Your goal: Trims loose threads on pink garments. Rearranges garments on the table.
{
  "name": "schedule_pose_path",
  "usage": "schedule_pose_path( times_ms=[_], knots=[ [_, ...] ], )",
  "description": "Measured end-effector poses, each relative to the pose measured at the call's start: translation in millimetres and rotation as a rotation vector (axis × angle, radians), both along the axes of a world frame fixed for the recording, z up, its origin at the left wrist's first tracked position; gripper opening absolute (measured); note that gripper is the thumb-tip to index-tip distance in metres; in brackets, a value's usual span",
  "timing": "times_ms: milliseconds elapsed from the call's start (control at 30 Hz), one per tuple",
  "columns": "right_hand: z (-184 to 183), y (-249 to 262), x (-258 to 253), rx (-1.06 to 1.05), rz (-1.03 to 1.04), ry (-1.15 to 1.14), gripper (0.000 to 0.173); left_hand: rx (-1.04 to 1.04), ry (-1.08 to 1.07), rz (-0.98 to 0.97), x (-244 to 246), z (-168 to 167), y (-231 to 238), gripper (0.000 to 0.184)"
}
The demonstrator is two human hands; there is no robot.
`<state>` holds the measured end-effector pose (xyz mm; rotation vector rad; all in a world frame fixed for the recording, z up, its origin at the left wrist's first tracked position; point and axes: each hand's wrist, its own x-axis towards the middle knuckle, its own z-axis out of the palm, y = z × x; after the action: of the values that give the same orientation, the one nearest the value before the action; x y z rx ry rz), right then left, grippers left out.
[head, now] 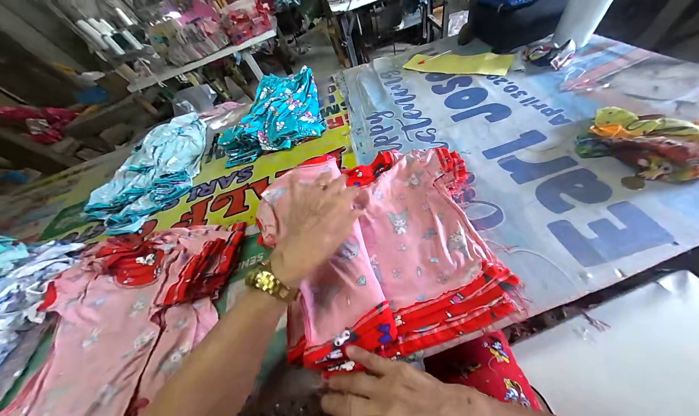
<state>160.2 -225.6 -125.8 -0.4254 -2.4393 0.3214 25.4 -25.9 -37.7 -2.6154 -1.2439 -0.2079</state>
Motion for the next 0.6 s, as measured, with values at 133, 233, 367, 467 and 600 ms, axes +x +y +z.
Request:
schedule_pose_path(
  times_ms=[133,233,367,467,600],
  knots=[
    [4.0,-10.2,42.2,-0.104,-0.098,0.212,0.018,-0.183,-0.243,-0.427,83.1,-6.3,-53.0,0.02],
    [1.3,-16.3,72.6,-0.112,-0.225,0.229,0.019,-0.622,-0.193,-0.475,110.5,-23.5,-69.7,0.033],
    [-8.7,-26.6,103.2,-0.192,-0.312,0.296,0.021,-0.72,-0.196,-0.425,112.9,-31.5,-66.4,0.018],
    [-10.4,-27.8,118.5,-0.275,-0.354,0.397,0.02,-0.862,-0.377,-0.348,108.4,-24.6,-66.0,0.018],
    [-3.3,-9.3,123.1,-0.271,-0.689,0.628,0.017,-0.875,-0.658,-0.279,95.8,-5.0,-70.5,0.013]
  ],
)
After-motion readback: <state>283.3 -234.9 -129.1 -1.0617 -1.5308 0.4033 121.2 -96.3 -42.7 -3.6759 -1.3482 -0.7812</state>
